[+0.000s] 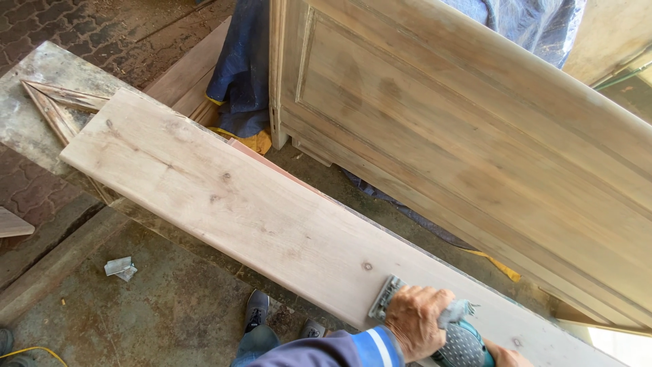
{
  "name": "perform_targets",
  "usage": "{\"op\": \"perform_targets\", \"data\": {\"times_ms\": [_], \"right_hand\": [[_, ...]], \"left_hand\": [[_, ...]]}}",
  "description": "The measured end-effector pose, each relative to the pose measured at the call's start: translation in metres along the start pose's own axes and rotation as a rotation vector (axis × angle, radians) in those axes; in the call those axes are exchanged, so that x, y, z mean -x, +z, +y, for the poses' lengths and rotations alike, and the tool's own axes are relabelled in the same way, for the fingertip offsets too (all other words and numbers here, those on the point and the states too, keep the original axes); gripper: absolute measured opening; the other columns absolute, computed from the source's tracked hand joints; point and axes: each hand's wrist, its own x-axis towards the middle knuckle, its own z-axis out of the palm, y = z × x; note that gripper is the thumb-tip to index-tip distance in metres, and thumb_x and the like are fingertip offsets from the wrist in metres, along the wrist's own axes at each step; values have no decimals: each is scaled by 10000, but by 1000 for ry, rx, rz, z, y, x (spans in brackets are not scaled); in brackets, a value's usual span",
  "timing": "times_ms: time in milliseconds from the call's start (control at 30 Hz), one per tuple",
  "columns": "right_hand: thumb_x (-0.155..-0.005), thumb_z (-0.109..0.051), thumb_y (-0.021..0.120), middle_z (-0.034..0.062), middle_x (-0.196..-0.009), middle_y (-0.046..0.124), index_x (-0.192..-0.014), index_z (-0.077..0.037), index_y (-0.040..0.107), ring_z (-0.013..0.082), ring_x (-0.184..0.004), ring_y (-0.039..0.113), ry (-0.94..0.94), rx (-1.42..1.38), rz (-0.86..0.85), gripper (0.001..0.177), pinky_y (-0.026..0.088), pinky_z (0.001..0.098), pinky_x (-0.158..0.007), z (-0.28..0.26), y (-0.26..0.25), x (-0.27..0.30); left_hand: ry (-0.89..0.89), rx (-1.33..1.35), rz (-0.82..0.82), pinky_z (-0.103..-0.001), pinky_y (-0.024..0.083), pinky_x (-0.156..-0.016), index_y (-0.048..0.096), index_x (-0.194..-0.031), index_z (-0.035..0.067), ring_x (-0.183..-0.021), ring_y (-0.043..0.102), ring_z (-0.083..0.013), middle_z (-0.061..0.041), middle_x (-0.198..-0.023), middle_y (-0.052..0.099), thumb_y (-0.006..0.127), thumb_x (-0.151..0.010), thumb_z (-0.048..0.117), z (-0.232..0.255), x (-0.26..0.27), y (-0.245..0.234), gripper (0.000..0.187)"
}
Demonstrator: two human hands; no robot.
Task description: Using an electric orbital sander to smooth a long wooden board in a woodworking shop.
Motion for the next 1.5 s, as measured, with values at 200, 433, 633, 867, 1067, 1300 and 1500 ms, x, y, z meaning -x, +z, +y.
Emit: {"op": "perform_targets", "data": {"times_ms": [200,433,633,867,1067,1300,1500], "right_hand": [[-688,-300,879,71,-1029,814,-1212,-327,713,265,-1054,776,139,91,60,550,596,382,-968,-330,-185,147],[-712,-228,822,121,-834,780,-1127,-237,717,317,-815,759,-23,38,155,428,585,424,-804,-405,-208,145],[-686,-204,824,114,-826,777,-1089,-221,734,315,-811,745,-71,25,179,413,578,432,-773,-406,-214,143],[-722,-253,836,94,-910,799,-1163,-276,709,295,-889,769,88,61,68,460,587,419,-854,-356,-213,149],[-652,-282,917,81,-987,798,-1127,-287,732,294,-1024,746,143,67,161,510,578,414,-929,-275,-194,134],[-651,-258,959,78,-948,841,-1098,-268,757,245,-988,761,187,-51,149,491,600,392,-934,-242,-216,112],[-647,-323,921,73,-967,826,-1088,-233,766,274,-990,780,179,42,160,476,588,392,-932,-264,-243,90]], "left_hand": [[34,-110,98,-404,485,-629,672,-1132,30,-649,609,-229,-117,-803,678,608,-931,46,-40,-3,-42,212],[71,-169,254,-403,561,-732,653,-1109,93,-760,685,-204,-70,-854,706,617,-870,-3,-67,-6,-105,260],[72,-191,312,-420,558,-744,634,-1086,114,-788,696,-226,-69,-863,714,626,-840,3,-65,-12,-106,269],[29,-159,197,-392,560,-718,659,-1081,87,-711,658,-212,-85,-799,685,583,-895,4,-50,-13,-50,217],[66,-108,193,-421,544,-720,654,-1113,52,-750,678,-251,-130,-866,693,624,-918,65,-25,-31,-3,198],[67,-88,223,-497,499,-762,647,-1042,85,-807,676,-356,-150,-848,687,662,-776,91,-3,-73,1,266],[32,-149,211,-503,497,-780,630,-1031,113,-828,681,-352,-135,-858,685,665,-921,124,-29,-100,-7,117]]}}
